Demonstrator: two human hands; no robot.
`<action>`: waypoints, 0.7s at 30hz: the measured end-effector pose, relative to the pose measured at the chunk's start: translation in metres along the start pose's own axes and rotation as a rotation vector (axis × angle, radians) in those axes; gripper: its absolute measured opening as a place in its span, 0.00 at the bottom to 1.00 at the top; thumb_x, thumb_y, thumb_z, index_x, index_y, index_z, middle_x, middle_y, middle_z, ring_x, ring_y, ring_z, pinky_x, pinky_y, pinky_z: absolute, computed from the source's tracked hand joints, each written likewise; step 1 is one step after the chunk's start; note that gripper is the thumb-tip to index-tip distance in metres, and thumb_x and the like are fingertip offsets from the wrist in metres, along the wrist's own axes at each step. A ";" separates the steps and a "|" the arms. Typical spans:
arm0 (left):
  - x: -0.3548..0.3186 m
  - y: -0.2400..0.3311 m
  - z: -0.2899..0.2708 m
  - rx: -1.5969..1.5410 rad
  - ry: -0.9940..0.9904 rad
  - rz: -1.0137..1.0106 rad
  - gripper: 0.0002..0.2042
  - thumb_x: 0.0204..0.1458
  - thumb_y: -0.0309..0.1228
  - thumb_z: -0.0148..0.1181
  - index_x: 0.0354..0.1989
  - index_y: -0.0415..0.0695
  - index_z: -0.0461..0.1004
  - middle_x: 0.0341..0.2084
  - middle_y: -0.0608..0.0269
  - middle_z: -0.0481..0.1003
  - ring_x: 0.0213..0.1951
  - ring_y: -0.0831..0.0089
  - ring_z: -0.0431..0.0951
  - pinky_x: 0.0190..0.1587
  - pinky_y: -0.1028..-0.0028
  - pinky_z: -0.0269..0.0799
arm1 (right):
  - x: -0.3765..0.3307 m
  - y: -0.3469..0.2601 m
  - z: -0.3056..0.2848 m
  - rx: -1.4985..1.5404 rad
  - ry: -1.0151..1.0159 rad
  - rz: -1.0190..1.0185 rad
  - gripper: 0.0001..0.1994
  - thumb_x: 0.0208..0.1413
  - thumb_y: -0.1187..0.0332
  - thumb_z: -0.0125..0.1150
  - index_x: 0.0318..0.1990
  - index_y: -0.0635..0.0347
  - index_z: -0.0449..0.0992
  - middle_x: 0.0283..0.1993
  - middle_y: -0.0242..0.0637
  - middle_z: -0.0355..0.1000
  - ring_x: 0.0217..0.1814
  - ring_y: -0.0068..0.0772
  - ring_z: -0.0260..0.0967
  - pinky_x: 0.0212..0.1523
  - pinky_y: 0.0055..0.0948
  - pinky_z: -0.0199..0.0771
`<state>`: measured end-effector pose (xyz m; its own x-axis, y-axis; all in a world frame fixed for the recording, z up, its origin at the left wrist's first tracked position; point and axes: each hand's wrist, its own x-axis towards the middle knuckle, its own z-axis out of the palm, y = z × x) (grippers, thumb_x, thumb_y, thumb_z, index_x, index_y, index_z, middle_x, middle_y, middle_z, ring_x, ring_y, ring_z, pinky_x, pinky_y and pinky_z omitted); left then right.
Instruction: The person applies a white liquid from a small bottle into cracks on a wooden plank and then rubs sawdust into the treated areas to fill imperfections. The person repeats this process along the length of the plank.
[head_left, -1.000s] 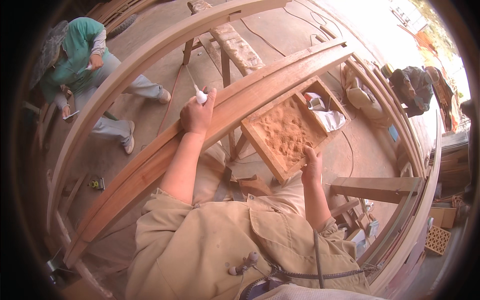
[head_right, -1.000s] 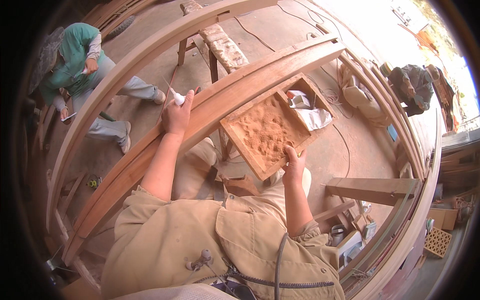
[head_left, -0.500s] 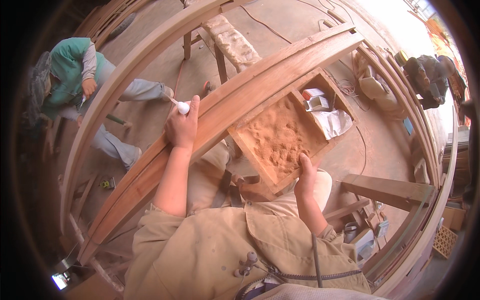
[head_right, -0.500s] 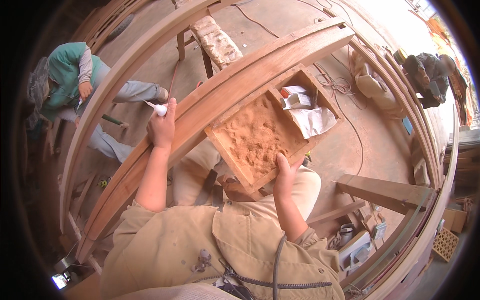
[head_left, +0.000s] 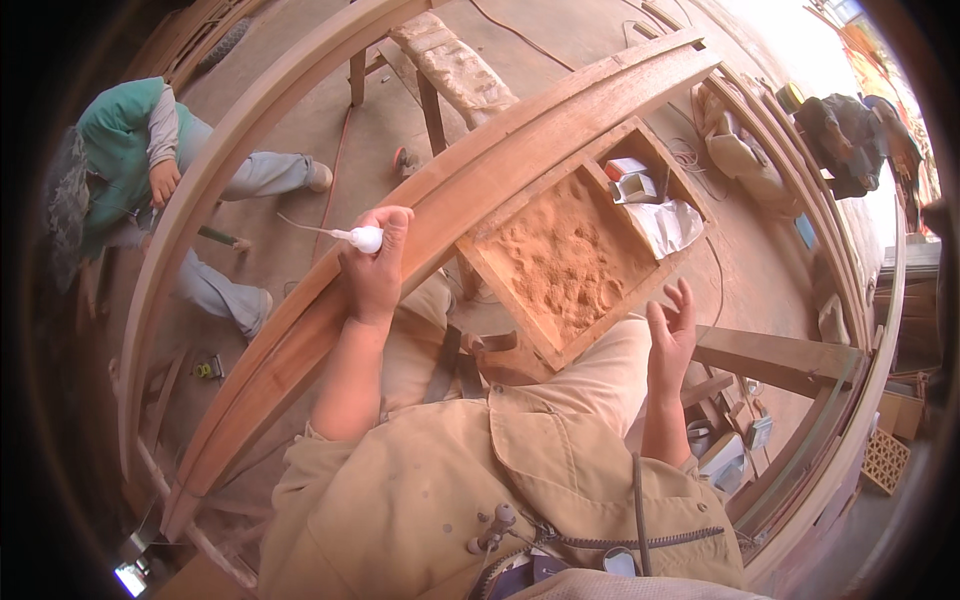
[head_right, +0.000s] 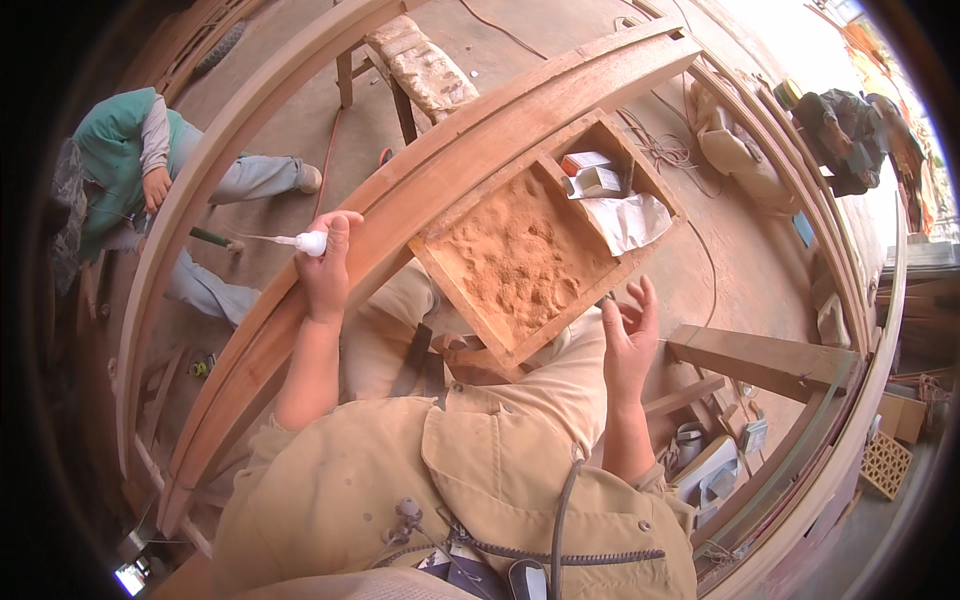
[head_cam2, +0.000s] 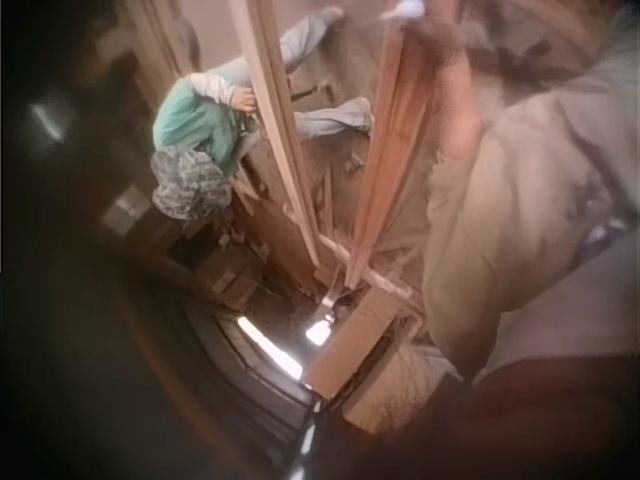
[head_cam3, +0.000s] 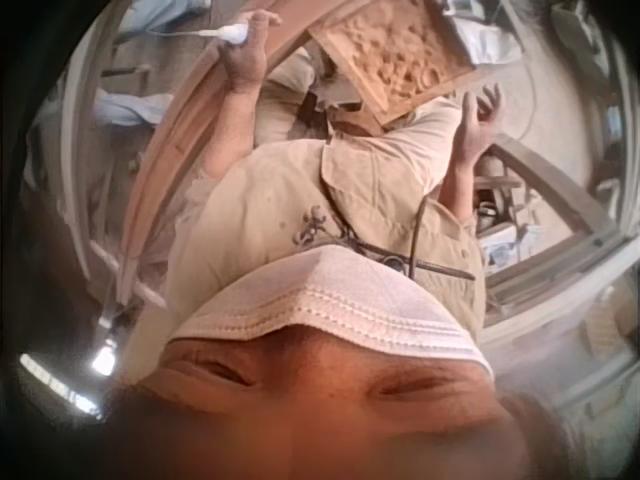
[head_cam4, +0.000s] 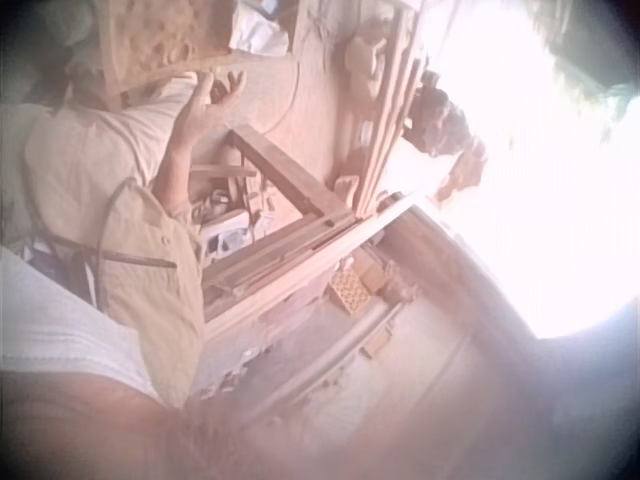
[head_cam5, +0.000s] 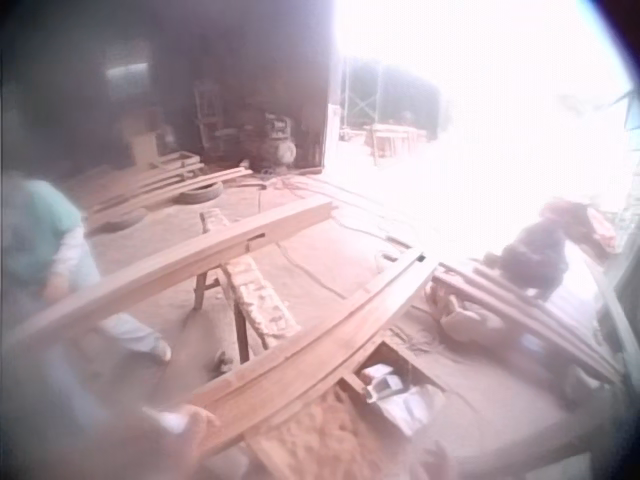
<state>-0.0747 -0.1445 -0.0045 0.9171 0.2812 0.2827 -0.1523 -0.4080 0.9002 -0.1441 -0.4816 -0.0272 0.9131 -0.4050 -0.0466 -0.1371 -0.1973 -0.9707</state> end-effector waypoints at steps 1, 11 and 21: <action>-0.005 0.010 0.000 -0.098 -0.097 -0.068 0.17 0.57 0.42 0.51 0.28 0.39 0.74 0.23 0.63 0.74 0.28 0.76 0.71 0.32 0.75 0.65 | 0.001 -0.008 0.003 -0.012 0.079 -0.106 0.24 0.53 0.72 0.57 0.59 0.62 0.61 0.47 0.37 0.67 0.39 0.21 0.65 0.41 0.22 0.68; -0.035 0.073 0.069 -0.290 -0.684 0.243 0.25 0.53 0.51 0.50 0.46 0.40 0.68 0.42 0.54 0.70 0.46 0.60 0.69 0.50 0.67 0.62 | -0.016 -0.066 0.083 0.715 -0.762 0.477 0.23 0.56 0.51 0.51 0.51 0.59 0.65 0.38 0.32 0.69 0.35 0.23 0.67 0.38 0.23 0.69; 0.019 0.064 0.090 -0.333 -0.967 0.122 0.24 0.52 0.48 0.56 0.48 0.39 0.67 0.41 0.56 0.70 0.44 0.68 0.71 0.46 0.71 0.66 | 0.025 -0.079 0.090 0.864 -0.711 0.520 0.19 0.59 0.51 0.47 0.42 0.59 0.68 0.26 0.28 0.66 0.19 0.17 0.57 0.17 0.18 0.59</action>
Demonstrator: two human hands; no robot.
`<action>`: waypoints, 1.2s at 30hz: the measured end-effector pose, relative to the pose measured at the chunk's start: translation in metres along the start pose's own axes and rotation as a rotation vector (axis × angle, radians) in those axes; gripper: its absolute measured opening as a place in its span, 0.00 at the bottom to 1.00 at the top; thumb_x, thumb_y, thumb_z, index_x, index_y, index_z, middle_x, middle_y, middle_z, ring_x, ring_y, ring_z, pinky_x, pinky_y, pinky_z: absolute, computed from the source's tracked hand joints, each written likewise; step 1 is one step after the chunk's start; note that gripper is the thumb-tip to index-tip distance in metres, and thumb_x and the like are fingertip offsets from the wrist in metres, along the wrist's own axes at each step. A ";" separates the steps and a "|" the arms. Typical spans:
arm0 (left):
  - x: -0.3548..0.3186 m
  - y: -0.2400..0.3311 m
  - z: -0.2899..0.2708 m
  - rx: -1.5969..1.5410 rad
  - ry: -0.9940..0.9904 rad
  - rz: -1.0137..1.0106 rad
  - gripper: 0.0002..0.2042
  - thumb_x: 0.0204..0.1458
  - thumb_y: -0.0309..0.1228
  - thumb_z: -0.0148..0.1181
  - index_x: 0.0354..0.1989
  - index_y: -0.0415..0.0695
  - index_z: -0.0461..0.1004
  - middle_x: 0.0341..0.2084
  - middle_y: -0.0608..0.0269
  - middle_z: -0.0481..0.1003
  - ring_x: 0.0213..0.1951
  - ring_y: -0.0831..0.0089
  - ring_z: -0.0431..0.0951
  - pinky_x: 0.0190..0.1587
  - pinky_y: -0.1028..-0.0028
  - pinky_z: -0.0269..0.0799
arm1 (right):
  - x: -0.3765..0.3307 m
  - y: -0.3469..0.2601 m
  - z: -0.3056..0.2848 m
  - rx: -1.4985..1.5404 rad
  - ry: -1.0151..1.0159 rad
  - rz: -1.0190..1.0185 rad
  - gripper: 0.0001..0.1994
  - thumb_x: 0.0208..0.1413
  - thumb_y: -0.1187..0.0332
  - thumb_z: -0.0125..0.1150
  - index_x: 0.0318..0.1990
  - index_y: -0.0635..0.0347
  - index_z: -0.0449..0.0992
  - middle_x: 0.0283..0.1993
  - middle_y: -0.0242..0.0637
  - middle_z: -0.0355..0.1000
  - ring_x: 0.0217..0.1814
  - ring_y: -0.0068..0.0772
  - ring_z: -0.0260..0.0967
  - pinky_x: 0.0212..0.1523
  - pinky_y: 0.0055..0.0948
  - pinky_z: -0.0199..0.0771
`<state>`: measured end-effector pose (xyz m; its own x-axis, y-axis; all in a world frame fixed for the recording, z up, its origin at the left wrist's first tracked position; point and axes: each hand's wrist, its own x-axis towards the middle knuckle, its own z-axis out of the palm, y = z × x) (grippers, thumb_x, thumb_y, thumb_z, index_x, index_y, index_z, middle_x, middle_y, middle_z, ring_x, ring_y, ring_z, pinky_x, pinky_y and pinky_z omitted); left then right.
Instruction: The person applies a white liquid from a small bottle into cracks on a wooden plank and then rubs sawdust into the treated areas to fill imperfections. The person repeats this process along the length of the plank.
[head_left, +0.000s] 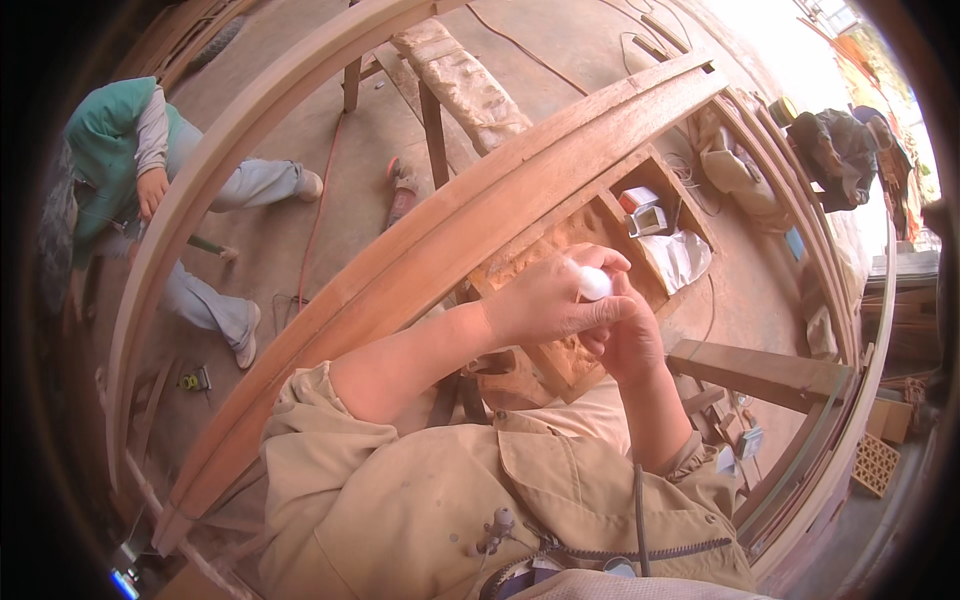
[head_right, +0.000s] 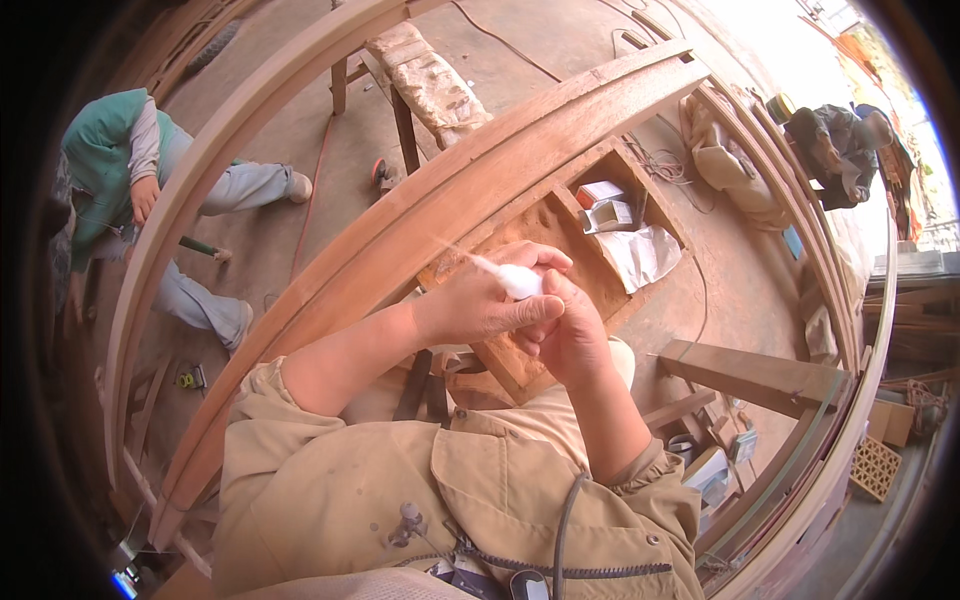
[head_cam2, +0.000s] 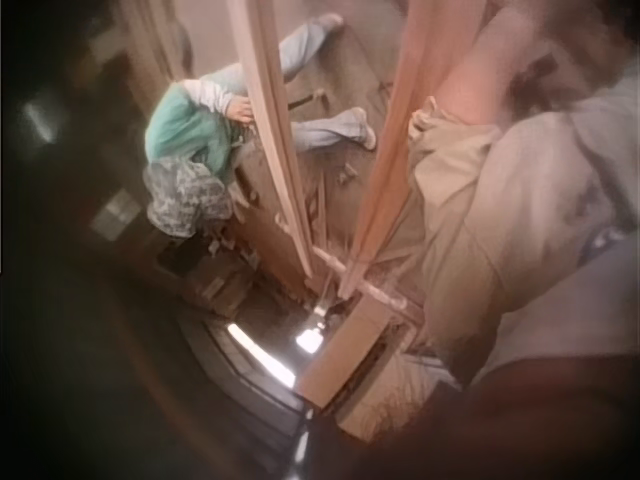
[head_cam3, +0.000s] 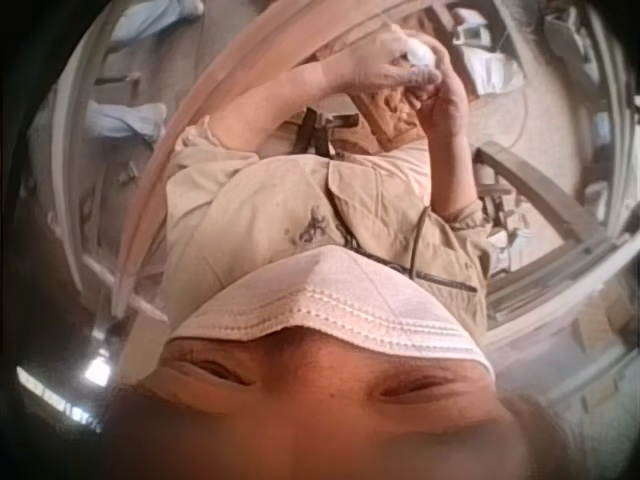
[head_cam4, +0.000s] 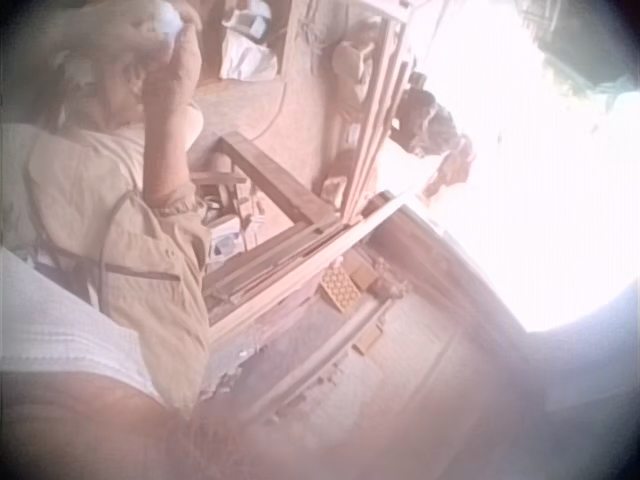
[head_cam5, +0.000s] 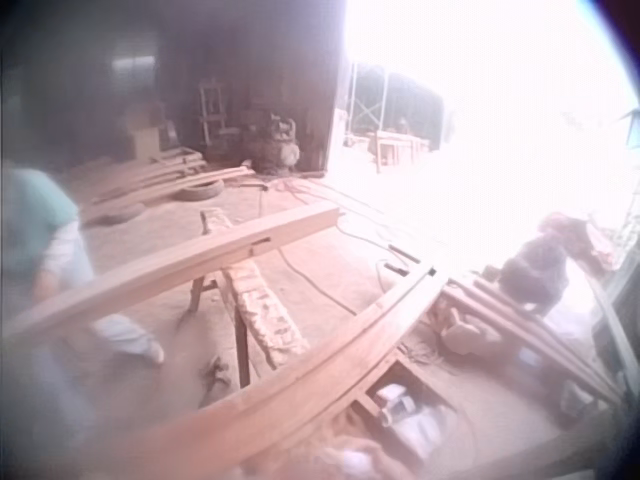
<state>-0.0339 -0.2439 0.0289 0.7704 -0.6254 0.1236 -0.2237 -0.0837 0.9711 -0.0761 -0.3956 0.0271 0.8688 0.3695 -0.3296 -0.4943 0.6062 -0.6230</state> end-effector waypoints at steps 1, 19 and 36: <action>0.009 -0.004 -0.007 -0.027 -0.071 -0.006 0.24 0.53 0.47 0.55 0.48 0.39 0.67 0.41 0.56 0.70 0.44 0.69 0.72 0.46 0.72 0.67 | 0.004 -0.007 0.004 -0.048 0.150 -0.061 0.18 0.59 0.52 0.48 0.42 0.59 0.68 0.25 0.29 0.66 0.19 0.16 0.57 0.17 0.18 0.59; 0.029 -0.058 -0.026 -1.140 0.039 -0.345 0.16 0.59 0.40 0.47 0.45 0.39 0.68 0.32 0.67 0.70 0.34 0.79 0.70 0.41 0.77 0.68 | 0.055 -0.009 -0.009 -0.972 0.396 -0.903 0.17 0.43 0.78 0.68 0.39 0.65 0.65 0.35 0.33 0.66 0.35 0.18 0.66 0.34 0.16 0.66; 0.029 -0.063 -0.031 -1.225 -0.033 -0.313 0.19 0.58 0.41 0.47 0.48 0.38 0.67 0.41 0.63 0.71 0.44 0.76 0.72 0.49 0.74 0.69 | 0.072 -0.024 -0.003 -1.635 0.316 -1.107 0.22 0.40 0.57 0.71 0.34 0.64 0.68 0.23 0.39 0.67 0.21 0.31 0.66 0.21 0.26 0.65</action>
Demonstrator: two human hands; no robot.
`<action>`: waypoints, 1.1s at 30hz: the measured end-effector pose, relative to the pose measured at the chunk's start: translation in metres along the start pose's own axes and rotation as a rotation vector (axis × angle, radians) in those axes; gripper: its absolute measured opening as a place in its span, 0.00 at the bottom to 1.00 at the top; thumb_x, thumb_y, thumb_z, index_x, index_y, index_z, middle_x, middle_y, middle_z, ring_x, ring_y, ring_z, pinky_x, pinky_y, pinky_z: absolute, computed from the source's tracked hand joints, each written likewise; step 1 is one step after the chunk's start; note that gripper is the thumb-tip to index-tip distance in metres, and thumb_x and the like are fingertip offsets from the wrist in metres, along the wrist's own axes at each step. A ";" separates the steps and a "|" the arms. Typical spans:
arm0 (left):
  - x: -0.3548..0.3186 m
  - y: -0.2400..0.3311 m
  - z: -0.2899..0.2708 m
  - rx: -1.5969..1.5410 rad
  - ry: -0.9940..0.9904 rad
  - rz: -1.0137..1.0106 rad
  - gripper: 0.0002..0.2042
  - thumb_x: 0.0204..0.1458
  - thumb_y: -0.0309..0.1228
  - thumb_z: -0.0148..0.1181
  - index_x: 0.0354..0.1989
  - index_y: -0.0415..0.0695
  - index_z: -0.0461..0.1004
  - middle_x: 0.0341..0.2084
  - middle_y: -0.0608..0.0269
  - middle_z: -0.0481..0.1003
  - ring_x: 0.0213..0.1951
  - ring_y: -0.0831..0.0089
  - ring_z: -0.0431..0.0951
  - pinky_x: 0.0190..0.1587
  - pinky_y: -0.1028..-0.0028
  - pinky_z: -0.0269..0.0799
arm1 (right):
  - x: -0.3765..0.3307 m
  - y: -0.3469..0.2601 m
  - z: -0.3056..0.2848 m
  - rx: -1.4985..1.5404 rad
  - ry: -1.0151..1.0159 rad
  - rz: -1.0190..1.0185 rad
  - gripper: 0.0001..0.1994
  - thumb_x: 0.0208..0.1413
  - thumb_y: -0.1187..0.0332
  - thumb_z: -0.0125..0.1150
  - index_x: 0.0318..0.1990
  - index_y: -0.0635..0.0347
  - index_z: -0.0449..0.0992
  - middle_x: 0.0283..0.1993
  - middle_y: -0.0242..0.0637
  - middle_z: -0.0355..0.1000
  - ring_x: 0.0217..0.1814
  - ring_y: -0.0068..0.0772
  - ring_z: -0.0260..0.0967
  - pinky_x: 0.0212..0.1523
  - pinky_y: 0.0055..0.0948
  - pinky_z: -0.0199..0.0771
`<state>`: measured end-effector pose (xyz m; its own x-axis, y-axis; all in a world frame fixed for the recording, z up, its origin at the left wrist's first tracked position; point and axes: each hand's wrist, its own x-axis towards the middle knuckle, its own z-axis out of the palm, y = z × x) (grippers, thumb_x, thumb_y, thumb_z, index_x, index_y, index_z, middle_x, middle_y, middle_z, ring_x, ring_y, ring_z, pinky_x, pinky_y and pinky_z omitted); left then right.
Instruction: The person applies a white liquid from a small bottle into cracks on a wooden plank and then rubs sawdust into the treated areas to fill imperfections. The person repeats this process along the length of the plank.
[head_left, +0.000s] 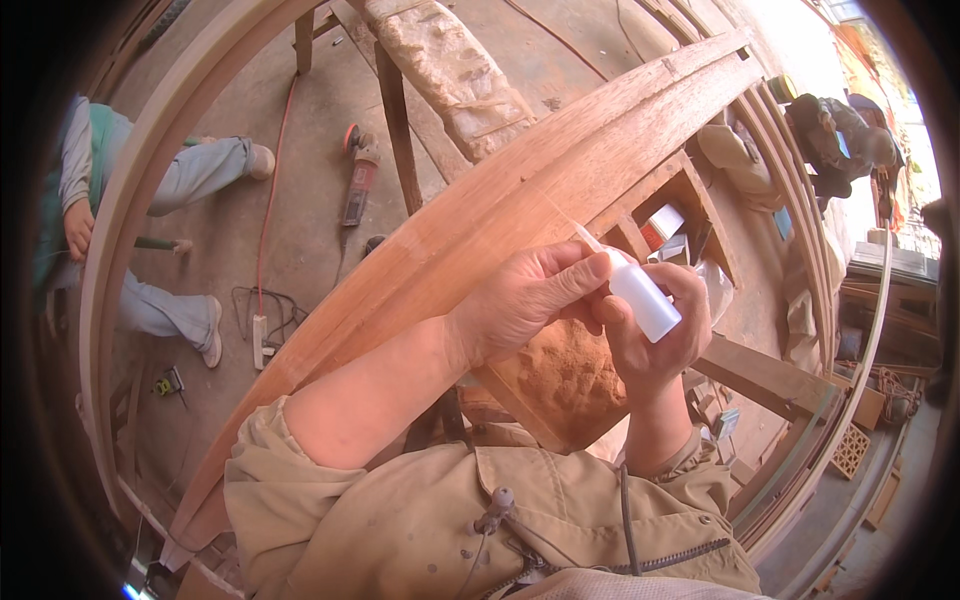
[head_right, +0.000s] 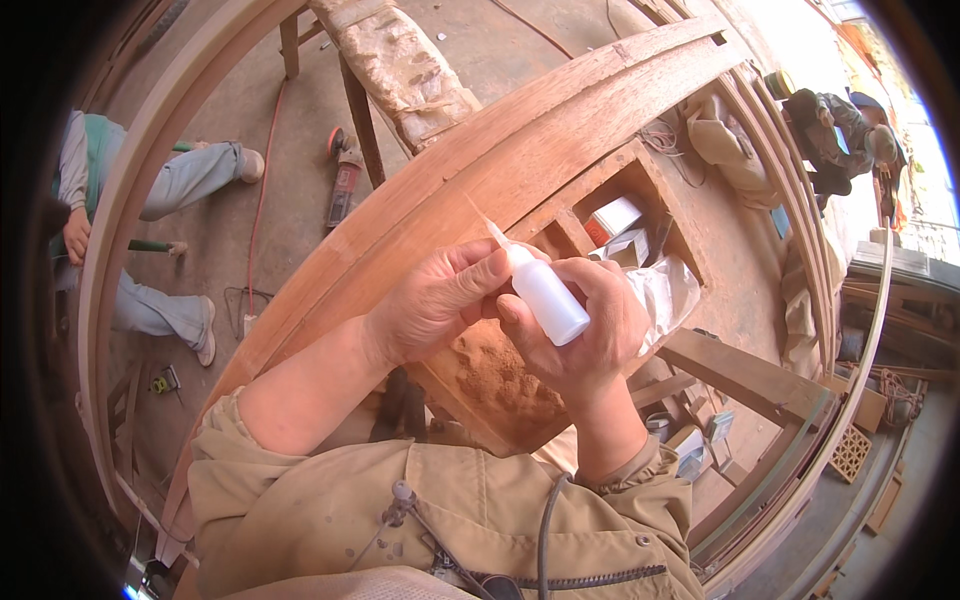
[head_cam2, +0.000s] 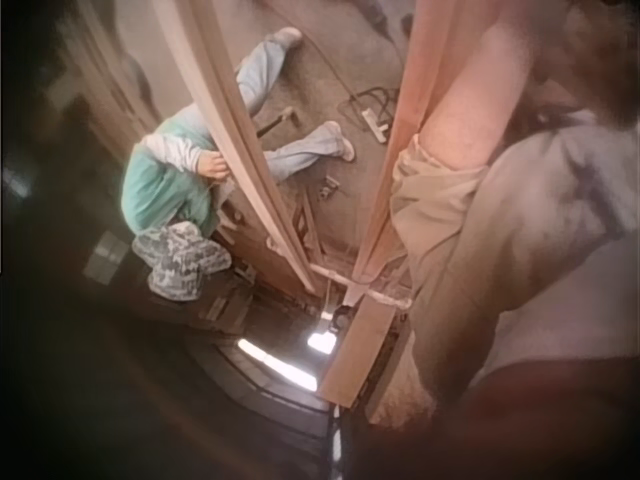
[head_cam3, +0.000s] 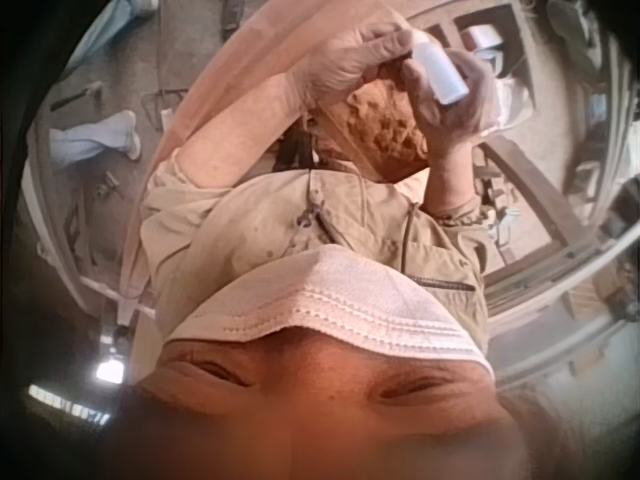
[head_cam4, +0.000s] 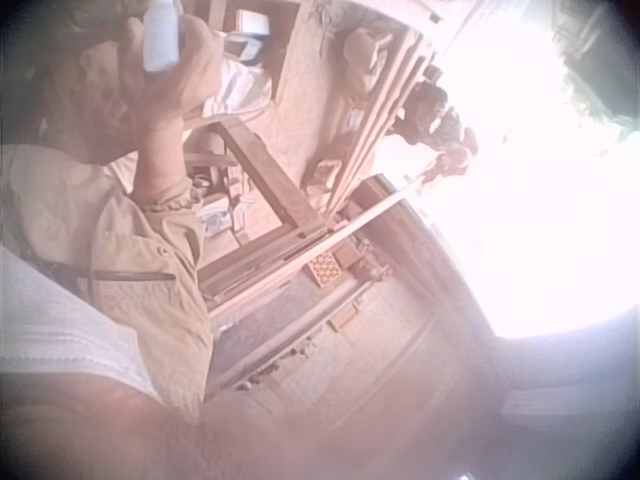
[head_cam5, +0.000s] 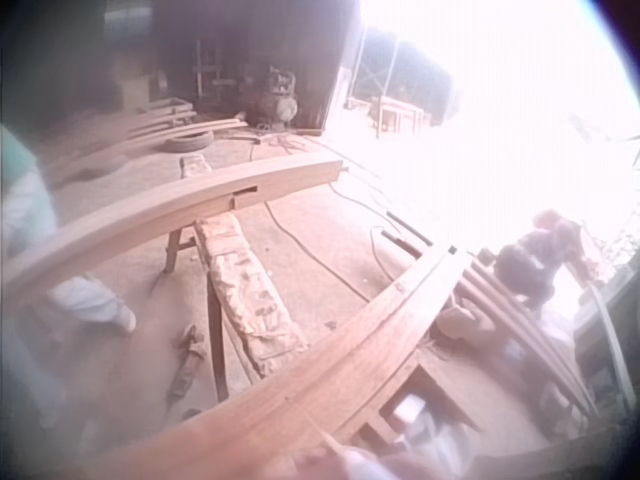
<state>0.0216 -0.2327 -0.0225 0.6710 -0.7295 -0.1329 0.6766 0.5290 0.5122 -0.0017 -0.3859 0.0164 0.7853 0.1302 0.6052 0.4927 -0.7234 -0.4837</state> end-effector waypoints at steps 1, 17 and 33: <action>0.000 0.000 0.000 -0.008 -0.001 0.004 0.19 0.58 0.41 0.47 0.48 0.38 0.67 0.41 0.63 0.71 0.44 0.76 0.72 0.49 0.74 0.69 | 0.001 0.001 0.000 -0.016 -0.002 -0.008 0.22 0.40 0.56 0.71 0.32 0.64 0.69 0.21 0.38 0.66 0.20 0.32 0.66 0.20 0.26 0.64; -0.004 0.002 0.003 0.018 -0.010 -0.002 0.19 0.58 0.42 0.47 0.49 0.39 0.66 0.40 0.64 0.71 0.44 0.77 0.71 0.48 0.75 0.68 | 0.001 0.002 -0.001 -0.058 0.014 -0.041 0.20 0.40 0.55 0.69 0.26 0.63 0.69 0.18 0.36 0.63 0.16 0.31 0.61 0.16 0.27 0.59; -0.010 0.011 0.008 -0.078 -0.098 -0.106 0.22 0.58 0.41 0.47 0.56 0.40 0.57 0.48 0.61 0.64 0.51 0.75 0.66 0.54 0.71 0.63 | 0.006 -0.003 0.000 -0.015 0.000 -0.075 0.16 0.40 0.62 0.69 0.29 0.66 0.73 0.21 0.38 0.70 0.15 0.29 0.61 0.16 0.24 0.60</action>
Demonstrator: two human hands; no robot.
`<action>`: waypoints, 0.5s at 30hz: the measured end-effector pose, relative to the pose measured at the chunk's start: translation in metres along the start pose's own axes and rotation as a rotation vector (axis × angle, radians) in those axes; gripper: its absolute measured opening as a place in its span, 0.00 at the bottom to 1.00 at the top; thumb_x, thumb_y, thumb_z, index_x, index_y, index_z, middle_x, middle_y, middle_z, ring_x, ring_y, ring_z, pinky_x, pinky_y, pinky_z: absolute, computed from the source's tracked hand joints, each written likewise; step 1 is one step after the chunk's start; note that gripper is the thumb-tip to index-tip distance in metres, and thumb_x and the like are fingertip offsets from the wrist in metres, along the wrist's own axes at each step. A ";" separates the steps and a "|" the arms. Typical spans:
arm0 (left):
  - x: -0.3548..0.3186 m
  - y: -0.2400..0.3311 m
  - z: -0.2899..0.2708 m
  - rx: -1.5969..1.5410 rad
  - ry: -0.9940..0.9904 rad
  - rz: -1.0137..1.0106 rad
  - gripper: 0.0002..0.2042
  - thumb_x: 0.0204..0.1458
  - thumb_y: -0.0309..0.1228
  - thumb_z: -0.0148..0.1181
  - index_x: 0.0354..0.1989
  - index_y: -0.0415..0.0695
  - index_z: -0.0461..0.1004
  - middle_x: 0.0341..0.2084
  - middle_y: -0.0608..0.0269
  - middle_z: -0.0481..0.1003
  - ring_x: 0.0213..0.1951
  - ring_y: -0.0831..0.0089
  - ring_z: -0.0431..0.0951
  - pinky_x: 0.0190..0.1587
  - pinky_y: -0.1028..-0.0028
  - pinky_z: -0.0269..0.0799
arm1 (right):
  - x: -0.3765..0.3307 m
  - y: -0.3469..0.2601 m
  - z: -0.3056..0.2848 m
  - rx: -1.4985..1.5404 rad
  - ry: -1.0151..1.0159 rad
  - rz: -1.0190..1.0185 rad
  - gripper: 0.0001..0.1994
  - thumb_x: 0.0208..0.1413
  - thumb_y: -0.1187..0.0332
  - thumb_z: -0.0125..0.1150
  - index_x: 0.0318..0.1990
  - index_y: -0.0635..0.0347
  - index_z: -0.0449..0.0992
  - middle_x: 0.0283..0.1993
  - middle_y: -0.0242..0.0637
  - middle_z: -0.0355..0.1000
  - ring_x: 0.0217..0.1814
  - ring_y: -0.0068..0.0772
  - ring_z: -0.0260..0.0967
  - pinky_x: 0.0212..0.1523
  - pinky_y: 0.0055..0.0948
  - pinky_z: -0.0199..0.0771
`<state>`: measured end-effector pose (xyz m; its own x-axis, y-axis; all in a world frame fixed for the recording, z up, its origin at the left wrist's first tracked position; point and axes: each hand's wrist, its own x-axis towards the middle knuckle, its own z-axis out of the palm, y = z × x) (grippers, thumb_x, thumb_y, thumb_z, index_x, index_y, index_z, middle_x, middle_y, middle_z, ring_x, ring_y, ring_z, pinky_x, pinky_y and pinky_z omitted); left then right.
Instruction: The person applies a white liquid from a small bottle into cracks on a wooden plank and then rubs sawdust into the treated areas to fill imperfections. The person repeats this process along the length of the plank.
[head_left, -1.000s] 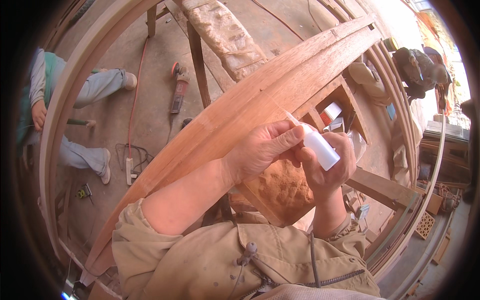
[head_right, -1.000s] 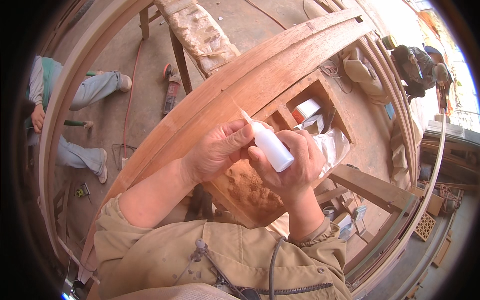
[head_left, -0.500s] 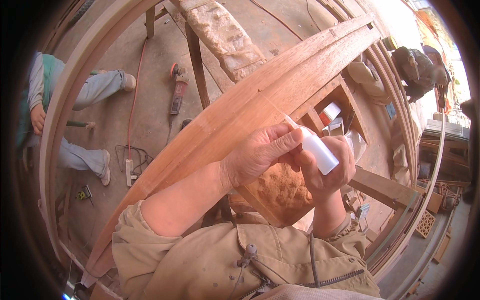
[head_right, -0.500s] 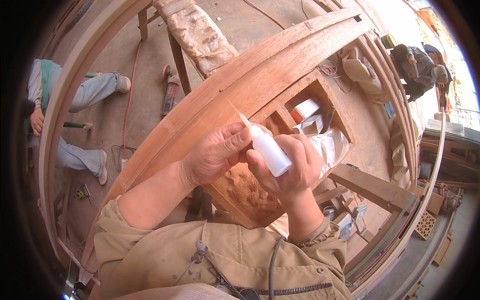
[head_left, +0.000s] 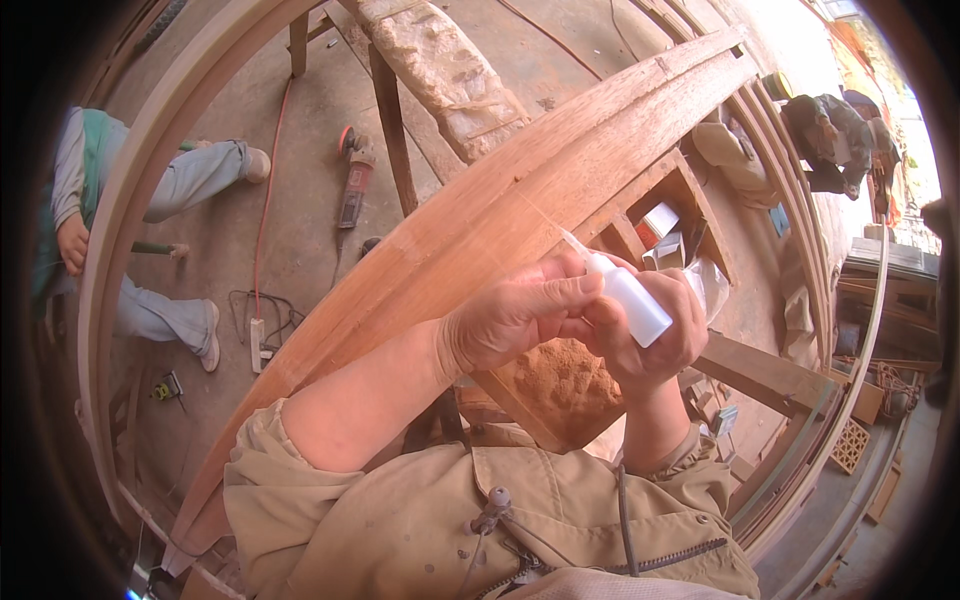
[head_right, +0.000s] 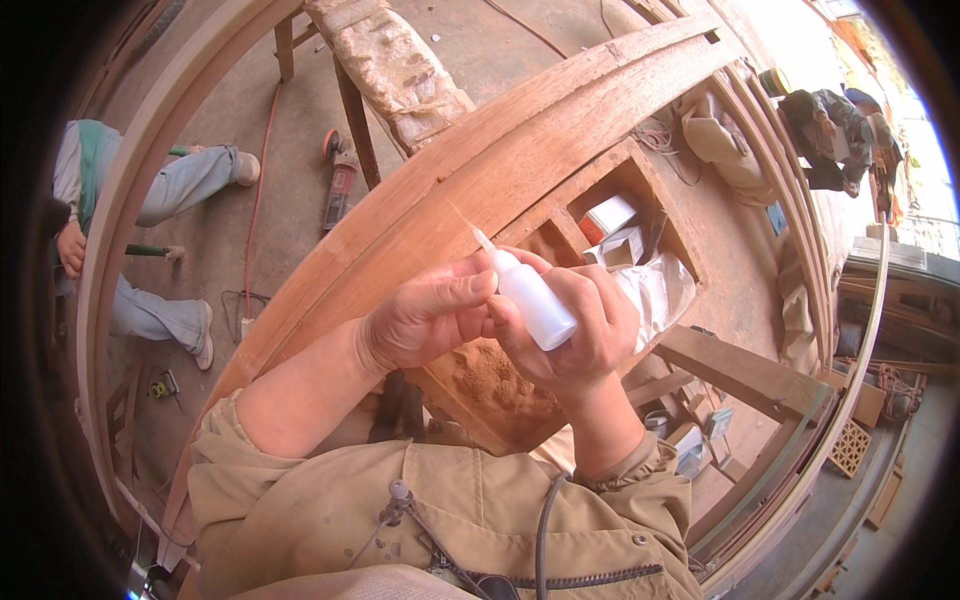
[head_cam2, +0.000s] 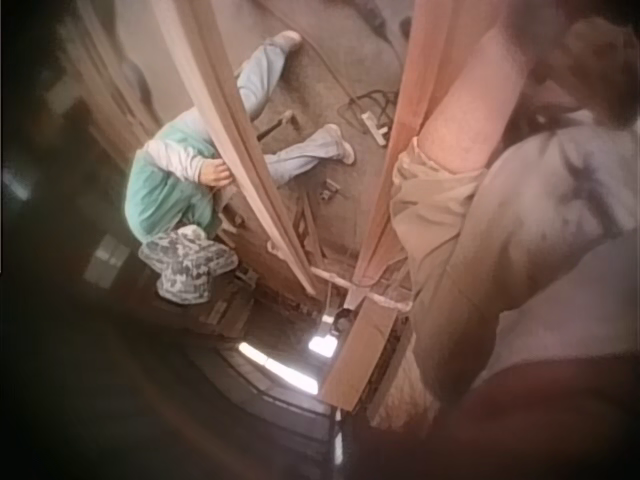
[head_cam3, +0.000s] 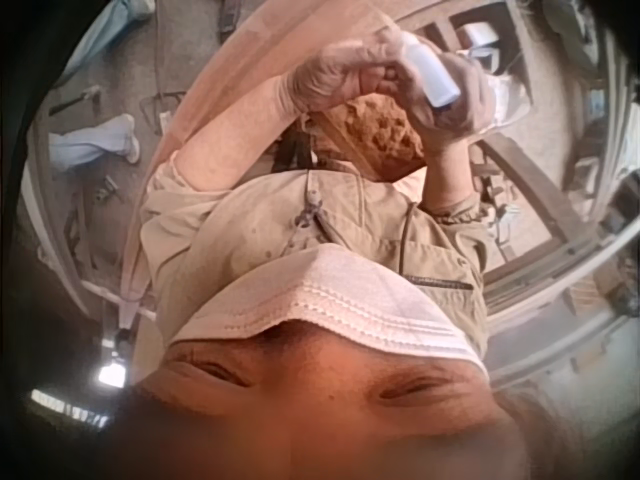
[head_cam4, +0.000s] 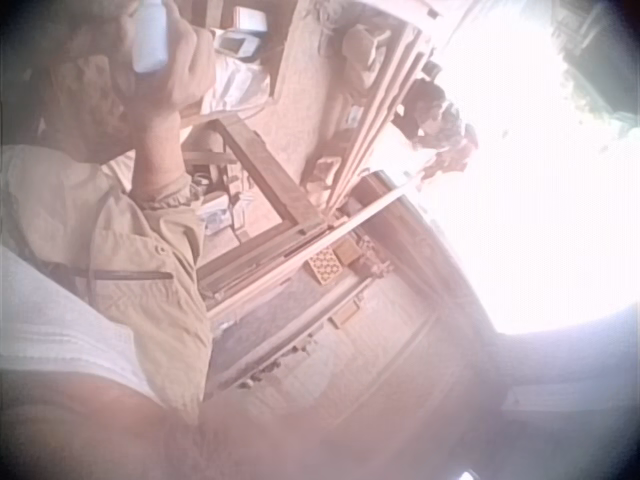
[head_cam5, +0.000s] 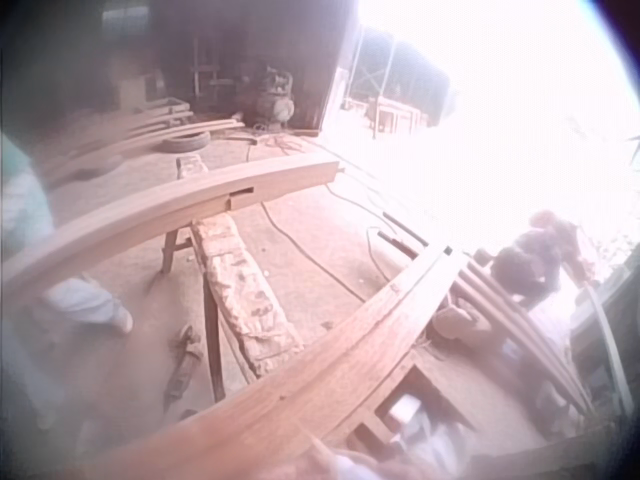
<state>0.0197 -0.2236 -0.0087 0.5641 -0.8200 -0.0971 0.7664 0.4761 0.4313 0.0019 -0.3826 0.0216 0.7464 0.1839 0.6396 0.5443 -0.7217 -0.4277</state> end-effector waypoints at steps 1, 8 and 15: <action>0.000 0.001 0.001 0.006 -0.011 -0.001 0.23 0.58 0.42 0.47 0.56 0.40 0.57 0.48 0.61 0.64 0.51 0.75 0.66 0.54 0.72 0.62 | 0.000 0.000 0.000 0.010 0.003 0.001 0.16 0.40 0.63 0.69 0.29 0.66 0.73 0.21 0.38 0.71 0.15 0.29 0.62 0.16 0.24 0.60; 0.000 0.000 -0.002 -0.008 -0.032 -0.010 0.25 0.56 0.43 0.48 0.57 0.41 0.55 0.49 0.60 0.64 0.51 0.74 0.66 0.55 0.72 0.62 | 0.001 -0.001 -0.001 0.072 -0.007 0.027 0.16 0.39 0.63 0.69 0.30 0.67 0.74 0.21 0.39 0.71 0.15 0.29 0.62 0.16 0.24 0.61; 0.000 0.001 -0.002 -0.019 -0.021 -0.016 0.26 0.56 0.44 0.49 0.57 0.41 0.55 0.48 0.60 0.64 0.50 0.75 0.67 0.54 0.71 0.62 | 0.003 -0.001 0.000 0.090 -0.030 0.051 0.15 0.39 0.64 0.69 0.28 0.68 0.74 0.18 0.38 0.66 0.15 0.29 0.61 0.16 0.25 0.59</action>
<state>0.0210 -0.2228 -0.0102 0.5454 -0.8338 -0.0852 0.7811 0.4688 0.4123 0.0035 -0.3808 0.0242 0.7843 0.1690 0.5969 0.5364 -0.6680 -0.5158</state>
